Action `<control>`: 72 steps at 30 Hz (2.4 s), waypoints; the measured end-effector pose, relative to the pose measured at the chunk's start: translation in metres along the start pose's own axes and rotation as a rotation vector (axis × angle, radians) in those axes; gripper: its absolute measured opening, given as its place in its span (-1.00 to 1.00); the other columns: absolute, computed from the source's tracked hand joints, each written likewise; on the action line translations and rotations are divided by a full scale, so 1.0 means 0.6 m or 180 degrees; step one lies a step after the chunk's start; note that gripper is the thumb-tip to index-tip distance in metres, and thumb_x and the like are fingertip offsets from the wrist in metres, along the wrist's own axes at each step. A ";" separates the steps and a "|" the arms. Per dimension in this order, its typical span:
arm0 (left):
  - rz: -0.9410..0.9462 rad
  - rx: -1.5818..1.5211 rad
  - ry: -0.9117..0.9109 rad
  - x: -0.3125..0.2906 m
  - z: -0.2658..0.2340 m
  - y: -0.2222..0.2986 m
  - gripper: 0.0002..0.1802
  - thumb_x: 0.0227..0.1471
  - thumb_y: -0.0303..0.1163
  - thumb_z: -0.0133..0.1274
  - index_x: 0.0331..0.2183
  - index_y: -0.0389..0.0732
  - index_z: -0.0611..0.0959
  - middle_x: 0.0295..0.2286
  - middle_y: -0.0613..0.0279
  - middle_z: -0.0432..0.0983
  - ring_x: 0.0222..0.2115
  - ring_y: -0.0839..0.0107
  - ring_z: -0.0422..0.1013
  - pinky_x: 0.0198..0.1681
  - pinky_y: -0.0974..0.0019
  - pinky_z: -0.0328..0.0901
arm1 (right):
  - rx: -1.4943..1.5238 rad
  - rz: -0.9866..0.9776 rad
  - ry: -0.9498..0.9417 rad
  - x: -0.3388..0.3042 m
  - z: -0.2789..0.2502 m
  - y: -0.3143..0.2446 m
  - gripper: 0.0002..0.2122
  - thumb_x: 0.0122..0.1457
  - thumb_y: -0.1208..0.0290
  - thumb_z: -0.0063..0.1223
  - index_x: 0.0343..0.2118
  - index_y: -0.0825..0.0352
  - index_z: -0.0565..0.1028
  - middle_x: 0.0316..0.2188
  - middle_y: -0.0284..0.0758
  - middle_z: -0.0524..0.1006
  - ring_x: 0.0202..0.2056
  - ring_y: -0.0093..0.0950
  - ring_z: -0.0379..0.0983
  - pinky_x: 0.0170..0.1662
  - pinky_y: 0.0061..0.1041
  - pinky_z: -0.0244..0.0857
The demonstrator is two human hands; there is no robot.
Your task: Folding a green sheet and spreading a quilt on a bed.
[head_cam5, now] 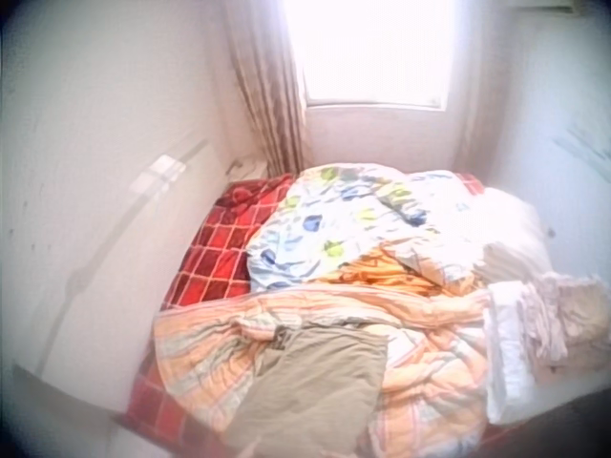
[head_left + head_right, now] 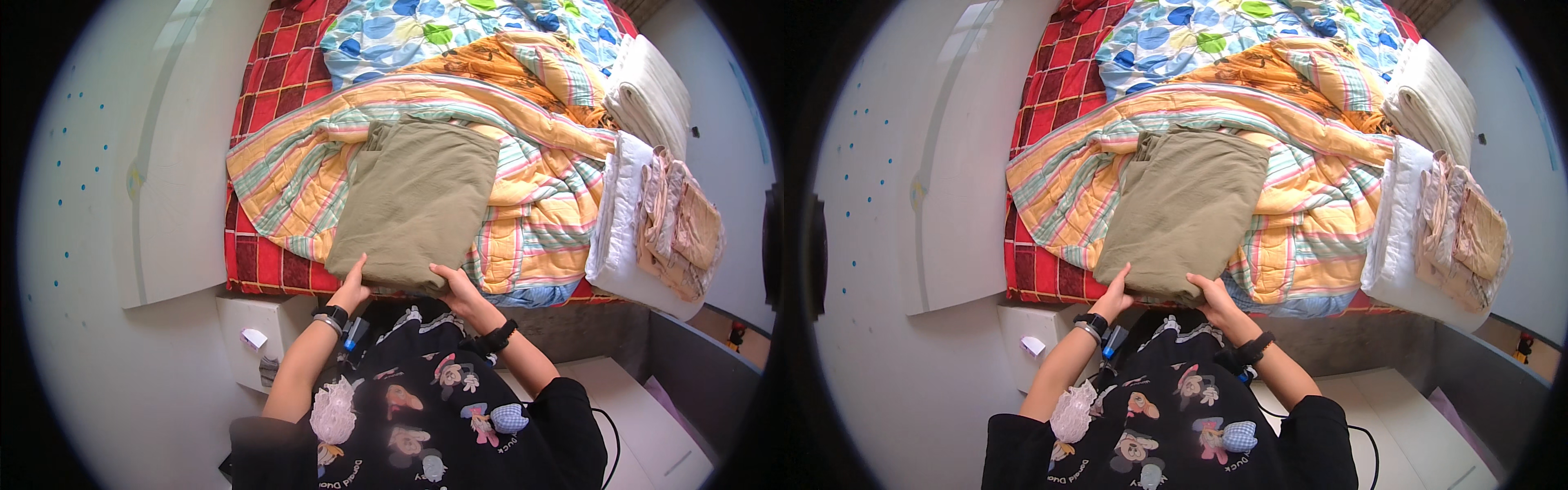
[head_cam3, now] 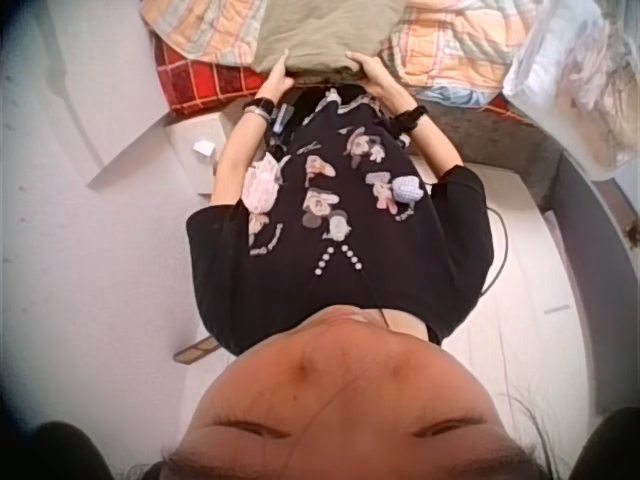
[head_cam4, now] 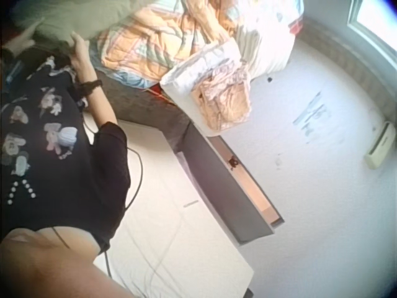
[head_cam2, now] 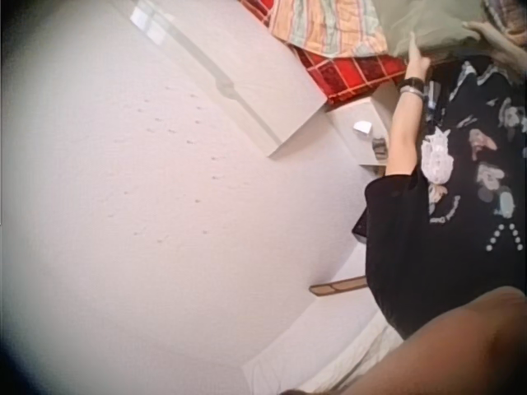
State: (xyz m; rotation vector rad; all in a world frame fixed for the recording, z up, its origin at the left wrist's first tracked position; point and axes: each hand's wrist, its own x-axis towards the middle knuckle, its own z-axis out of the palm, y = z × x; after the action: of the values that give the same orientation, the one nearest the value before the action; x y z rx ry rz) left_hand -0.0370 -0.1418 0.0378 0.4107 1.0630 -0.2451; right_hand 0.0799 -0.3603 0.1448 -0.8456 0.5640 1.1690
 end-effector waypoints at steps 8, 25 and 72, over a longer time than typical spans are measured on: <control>0.0775 -0.0252 0.0692 -0.054 0.048 0.061 -0.59 -0.21 -0.48 0.12 -0.21 -0.22 0.43 -0.24 0.15 0.38 -0.24 0.25 0.34 -0.22 0.16 0.29 | 0.0047 0.0174 -0.0152 -0.008 -0.003 -0.028 -0.62 0.02 0.39 -0.02 -0.09 0.38 0.25 -0.15 -0.30 0.34 -0.15 -0.43 0.30 -0.12 -0.35 0.24; 0.1153 0.1300 0.0805 -0.191 0.144 0.052 -0.64 -0.15 -0.44 0.00 -0.22 -0.27 0.39 -0.27 0.21 0.36 -0.27 0.36 0.34 -0.33 0.23 0.32 | -0.0367 -0.0449 0.0090 -0.071 -0.095 -0.048 -0.43 0.06 0.31 -0.13 0.13 0.16 -0.05 -0.05 -0.27 0.23 -0.13 -0.41 0.30 -0.19 -0.36 0.33; 0.2438 0.3853 0.1597 0.254 -0.020 0.237 -0.56 -0.05 -0.25 -0.04 -0.18 -0.36 0.36 -0.29 -0.14 0.36 -0.21 0.02 0.28 -0.13 0.20 0.16 | -0.1664 -0.1587 0.1608 0.285 -0.212 -0.114 -0.56 0.09 0.13 -0.09 -0.21 0.50 0.39 -0.28 -0.23 0.46 -0.25 -0.50 0.34 -0.16 -0.57 0.18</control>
State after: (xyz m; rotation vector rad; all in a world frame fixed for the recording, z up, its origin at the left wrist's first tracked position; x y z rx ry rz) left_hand 0.0801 -0.0088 -0.0722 1.9990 1.0582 -0.0633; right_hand 0.2031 -0.3784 -0.0408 -1.6512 0.4134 0.6360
